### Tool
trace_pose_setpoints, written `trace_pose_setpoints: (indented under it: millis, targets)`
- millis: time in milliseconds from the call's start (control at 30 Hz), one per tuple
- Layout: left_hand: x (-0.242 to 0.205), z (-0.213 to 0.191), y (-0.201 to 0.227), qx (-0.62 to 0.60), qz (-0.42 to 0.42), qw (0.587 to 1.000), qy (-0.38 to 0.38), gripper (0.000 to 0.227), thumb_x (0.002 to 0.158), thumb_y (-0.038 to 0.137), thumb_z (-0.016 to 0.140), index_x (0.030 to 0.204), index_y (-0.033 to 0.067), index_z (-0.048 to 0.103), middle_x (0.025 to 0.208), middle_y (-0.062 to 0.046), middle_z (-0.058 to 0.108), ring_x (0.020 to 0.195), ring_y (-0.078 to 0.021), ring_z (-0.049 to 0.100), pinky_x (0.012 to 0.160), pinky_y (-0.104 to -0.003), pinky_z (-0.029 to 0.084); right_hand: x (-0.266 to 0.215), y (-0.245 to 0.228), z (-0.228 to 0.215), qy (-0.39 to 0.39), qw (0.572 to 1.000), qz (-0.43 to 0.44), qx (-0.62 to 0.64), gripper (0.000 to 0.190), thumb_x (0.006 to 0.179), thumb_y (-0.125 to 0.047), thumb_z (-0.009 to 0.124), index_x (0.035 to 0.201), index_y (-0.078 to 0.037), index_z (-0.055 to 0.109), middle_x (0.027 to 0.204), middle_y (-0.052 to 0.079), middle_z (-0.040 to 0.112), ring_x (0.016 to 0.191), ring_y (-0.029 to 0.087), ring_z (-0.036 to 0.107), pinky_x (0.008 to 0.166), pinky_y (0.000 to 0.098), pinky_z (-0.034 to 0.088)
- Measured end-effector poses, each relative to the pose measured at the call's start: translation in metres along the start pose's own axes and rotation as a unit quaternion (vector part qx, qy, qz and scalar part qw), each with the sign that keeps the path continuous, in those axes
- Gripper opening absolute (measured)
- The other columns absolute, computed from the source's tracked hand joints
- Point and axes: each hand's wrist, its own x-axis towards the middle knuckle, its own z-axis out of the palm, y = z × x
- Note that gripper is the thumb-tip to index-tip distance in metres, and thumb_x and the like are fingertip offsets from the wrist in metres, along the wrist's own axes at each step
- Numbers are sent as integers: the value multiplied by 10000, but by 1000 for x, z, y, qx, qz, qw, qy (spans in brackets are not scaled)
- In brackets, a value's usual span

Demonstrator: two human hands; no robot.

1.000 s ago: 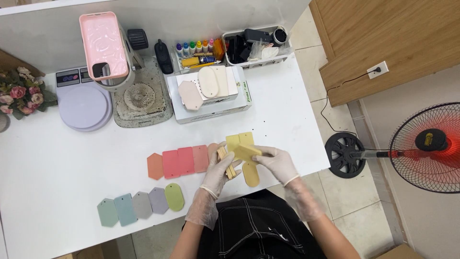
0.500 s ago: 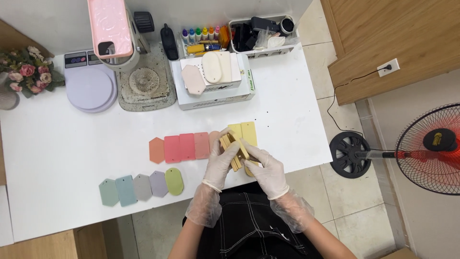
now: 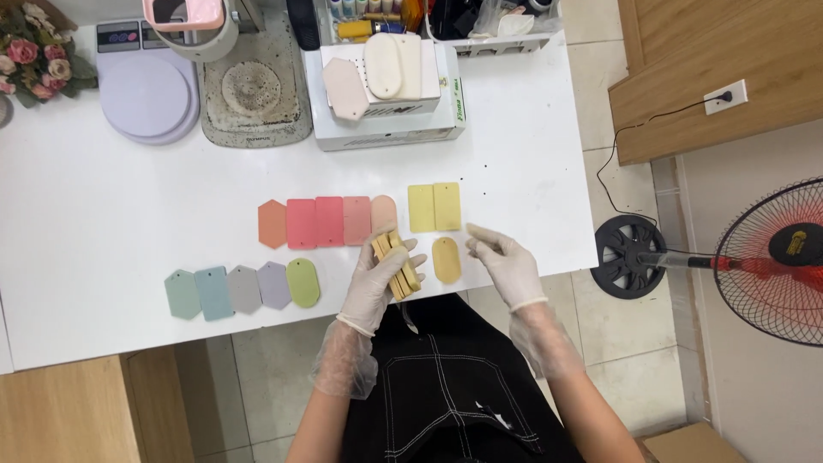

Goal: The recorder sorts and organizes various colored wax or polymer sample tags on a white workspace.

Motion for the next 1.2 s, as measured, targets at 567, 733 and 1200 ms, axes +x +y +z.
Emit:
trace_pose_setpoints:
  millis: [567,733,1200]
  targets:
    - [-2,-21,-33,2,-14,998,69,406,976,201,619,1370,208,521,1309,-136,597,1174,-297,677,828,-417,644,38,53,67,92,871,-69,-478,1130,722,-330,858,1605,-50,211,1141,220,599,1047,356,659,845,441,585]
    - [3,-23,-31,-8,-28,997,72,388,980,230,595,1360,224,517,1293,-126,617,1141,-287,680,803,-436,640,30,39,66,63,854,-40,-515,1082,804,-313,773,1623,-61,112,1124,224,615,1008,360,670,803,453,585]
    - [18,-15,-26,59,-28,993,93,379,927,218,701,1292,199,602,1213,-68,609,1038,-220,700,762,-469,630,8,15,23,-119,946,54,298,432,949,-107,642,1327,96,603,1146,181,747,1009,231,745,911,324,604]
